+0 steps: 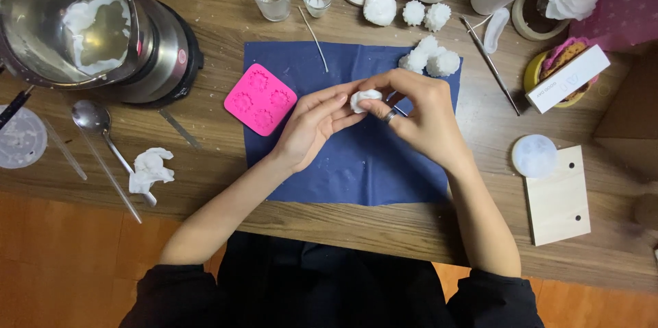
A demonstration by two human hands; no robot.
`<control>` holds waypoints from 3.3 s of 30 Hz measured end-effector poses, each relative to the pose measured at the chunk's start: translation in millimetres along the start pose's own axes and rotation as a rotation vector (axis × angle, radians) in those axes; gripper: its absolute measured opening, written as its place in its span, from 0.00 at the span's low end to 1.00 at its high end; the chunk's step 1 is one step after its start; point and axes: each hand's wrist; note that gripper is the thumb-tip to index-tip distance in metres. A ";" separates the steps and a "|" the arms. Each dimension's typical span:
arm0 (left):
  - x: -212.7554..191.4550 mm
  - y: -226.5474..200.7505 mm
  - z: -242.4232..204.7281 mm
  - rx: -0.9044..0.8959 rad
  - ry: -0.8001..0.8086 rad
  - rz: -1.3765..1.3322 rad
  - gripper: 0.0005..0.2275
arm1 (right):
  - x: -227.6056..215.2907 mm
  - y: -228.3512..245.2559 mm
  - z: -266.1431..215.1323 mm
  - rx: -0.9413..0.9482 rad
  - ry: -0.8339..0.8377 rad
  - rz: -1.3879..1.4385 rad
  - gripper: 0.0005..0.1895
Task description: Cleaning a small wax shape with a metal tool and pouring melted wax into a silicone mold
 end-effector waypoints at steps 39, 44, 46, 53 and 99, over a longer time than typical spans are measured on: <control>-24.2 33.3 23.9 -0.056 -0.041 -0.294 0.17 | 78.7 135.5 204.5 -0.205 0.265 -0.179 0.07; -21.5 31.6 19.8 -0.038 0.051 -0.219 0.17 | 87.2 129.7 221.1 -0.373 0.270 -0.397 0.05; -23.7 37.9 21.2 -0.014 0.059 -0.199 0.15 | 93.0 121.3 223.8 -0.369 0.230 -0.495 0.08; -23.9 41.9 21.6 0.055 0.044 -0.139 0.13 | 108.6 100.3 238.6 -0.335 0.132 -0.831 0.05; -15.5 21.2 16.6 -0.020 0.030 -0.232 0.13 | 47.6 108.9 169.0 -0.506 0.061 -0.953 0.09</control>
Point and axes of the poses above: each hand's wrist, its own z-axis towards the middle knuckle, its own x-axis out of the palm, y = z × x, and after that the axes turned 15 degrees about y, right-handed
